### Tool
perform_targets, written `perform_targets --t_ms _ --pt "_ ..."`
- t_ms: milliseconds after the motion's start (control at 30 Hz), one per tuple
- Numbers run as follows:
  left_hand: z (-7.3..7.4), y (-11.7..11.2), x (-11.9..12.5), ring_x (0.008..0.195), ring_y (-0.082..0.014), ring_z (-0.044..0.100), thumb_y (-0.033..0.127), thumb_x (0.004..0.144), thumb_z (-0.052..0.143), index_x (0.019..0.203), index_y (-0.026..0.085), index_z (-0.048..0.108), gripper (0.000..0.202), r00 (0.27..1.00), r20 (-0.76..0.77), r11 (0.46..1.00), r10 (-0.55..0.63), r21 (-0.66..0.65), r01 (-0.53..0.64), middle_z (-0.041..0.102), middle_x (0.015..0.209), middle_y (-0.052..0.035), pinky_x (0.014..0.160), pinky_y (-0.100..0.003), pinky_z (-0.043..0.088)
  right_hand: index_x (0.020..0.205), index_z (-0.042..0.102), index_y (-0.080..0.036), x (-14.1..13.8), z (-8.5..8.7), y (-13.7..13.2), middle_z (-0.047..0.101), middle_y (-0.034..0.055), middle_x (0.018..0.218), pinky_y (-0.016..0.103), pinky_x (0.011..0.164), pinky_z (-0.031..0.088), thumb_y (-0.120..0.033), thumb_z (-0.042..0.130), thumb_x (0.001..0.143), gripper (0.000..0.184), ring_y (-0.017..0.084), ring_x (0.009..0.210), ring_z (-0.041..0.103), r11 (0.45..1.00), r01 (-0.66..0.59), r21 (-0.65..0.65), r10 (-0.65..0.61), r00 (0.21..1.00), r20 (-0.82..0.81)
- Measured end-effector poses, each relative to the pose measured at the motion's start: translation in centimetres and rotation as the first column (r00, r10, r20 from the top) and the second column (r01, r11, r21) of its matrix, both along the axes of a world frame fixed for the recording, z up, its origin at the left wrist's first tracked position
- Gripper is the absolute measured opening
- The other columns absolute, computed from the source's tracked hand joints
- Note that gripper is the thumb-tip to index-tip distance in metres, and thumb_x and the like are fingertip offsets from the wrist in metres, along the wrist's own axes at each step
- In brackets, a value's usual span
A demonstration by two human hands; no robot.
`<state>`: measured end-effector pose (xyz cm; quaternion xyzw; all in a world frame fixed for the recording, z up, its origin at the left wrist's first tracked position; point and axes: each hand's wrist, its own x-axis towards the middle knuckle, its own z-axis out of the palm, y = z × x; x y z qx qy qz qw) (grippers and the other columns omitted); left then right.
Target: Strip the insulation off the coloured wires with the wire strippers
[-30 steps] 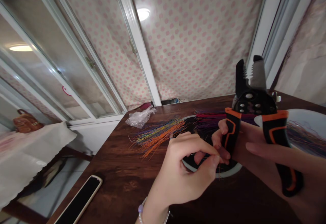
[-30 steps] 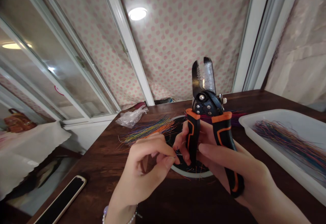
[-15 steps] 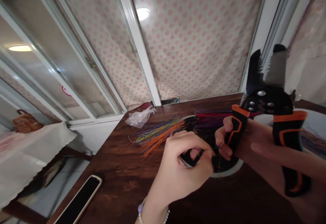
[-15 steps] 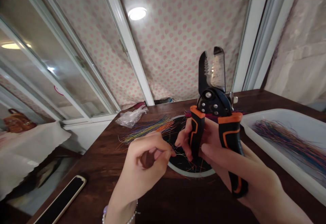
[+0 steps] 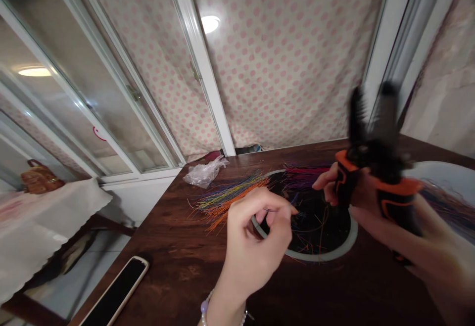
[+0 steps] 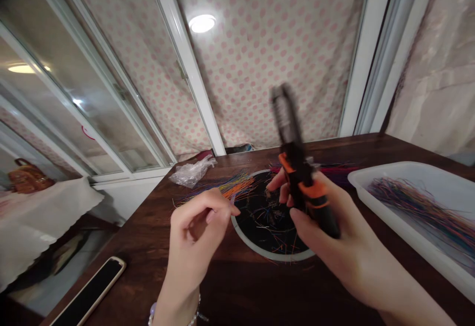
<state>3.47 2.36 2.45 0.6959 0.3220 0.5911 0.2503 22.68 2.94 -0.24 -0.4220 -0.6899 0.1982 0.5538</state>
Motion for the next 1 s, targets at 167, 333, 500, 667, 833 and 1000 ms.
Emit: perform_targets --t_ms 167,333,500,667,833,1000 --pt "-0.8 0.1 -0.9 0.059 -0.0120 0.049 0.020 0.090 0.060 0.071 0.021 0.065 0.020 0.981 0.194 0.999 0.015 0.030 -0.021 0.061 0.064 0.0007 0.055 -0.024 0.040 0.120 0.053 -0.029 -0.6 0.9 0.3 0.069 0.0045 0.106 0.032 0.076 0.061 -0.012 0.055 0.068 0.054 0.025 0.093 0.071 0.992 -0.092 0.089 0.063 0.954 0.293" --pt "-1.6 0.3 -1.5 0.063 -0.0130 0.052 0.034 0.090 0.066 0.078 0.023 0.068 0.016 0.942 0.332 0.998 -0.054 0.048 0.040 0.059 0.068 0.0009 0.057 -0.023 0.043 0.117 0.051 -0.025 -1.8 0.6 0.1 0.067 0.0091 0.108 0.038 0.076 0.062 -0.013 0.055 0.063 0.056 0.027 0.094 0.071 0.970 -0.113 0.214 0.013 0.906 0.423" --pt "-1.7 0.2 -1.6 0.062 -0.0112 0.053 0.032 0.089 0.068 0.081 0.026 0.070 0.010 0.942 0.326 0.995 -0.076 0.080 0.053 0.061 0.069 0.0023 0.057 -0.021 0.044 0.119 0.048 -0.023 -1.7 0.4 -0.2 0.067 0.0118 0.107 0.042 0.072 0.063 -0.016 0.052 0.064 0.056 0.030 0.093 0.071 0.949 -0.072 0.308 -0.082 0.885 0.459" --pt "-1.4 -0.2 -1.3 0.067 -0.0148 0.056 0.038 0.087 0.069 0.075 0.024 0.068 0.018 0.943 0.334 0.994 -0.001 0.106 -0.037 0.059 0.067 0.0002 0.061 -0.024 0.047 0.120 0.045 -0.025 -1.5 0.4 -0.2 0.069 0.0128 0.101 0.046 0.064 0.062 -0.018 0.051 0.064 0.057 0.033 0.086 0.072 0.916 -0.038 0.400 -0.163 0.875 0.456" --pt "-1.0 -0.7 -1.5 0.058 -0.0142 0.043 0.044 0.086 0.067 0.065 0.021 0.056 0.032 0.949 0.310 0.996 -0.061 0.087 0.036 0.045 0.058 0.0008 0.049 -0.025 0.036 0.121 0.043 -0.029 -1.7 0.4 -0.4 0.071 0.0123 0.103 0.046 0.060 0.063 -0.019 0.052 0.063 0.060 0.035 0.085 0.073 0.913 -0.056 0.405 -0.148 0.878 0.456" --pt "-0.8 -0.9 -1.5 0.060 -0.0145 0.043 0.041 0.086 0.066 0.071 0.023 0.060 0.025 0.937 0.325 0.989 -0.129 0.105 0.100 0.046 0.061 0.0004 0.051 -0.025 0.036 0.124 0.041 -0.029 -1.7 0.4 -0.7 0.071 0.0129 0.103 0.046 0.061 0.064 -0.019 0.051 0.060 0.065 0.036 0.086 0.074 0.913 -0.073 0.401 -0.124 0.888 0.444"
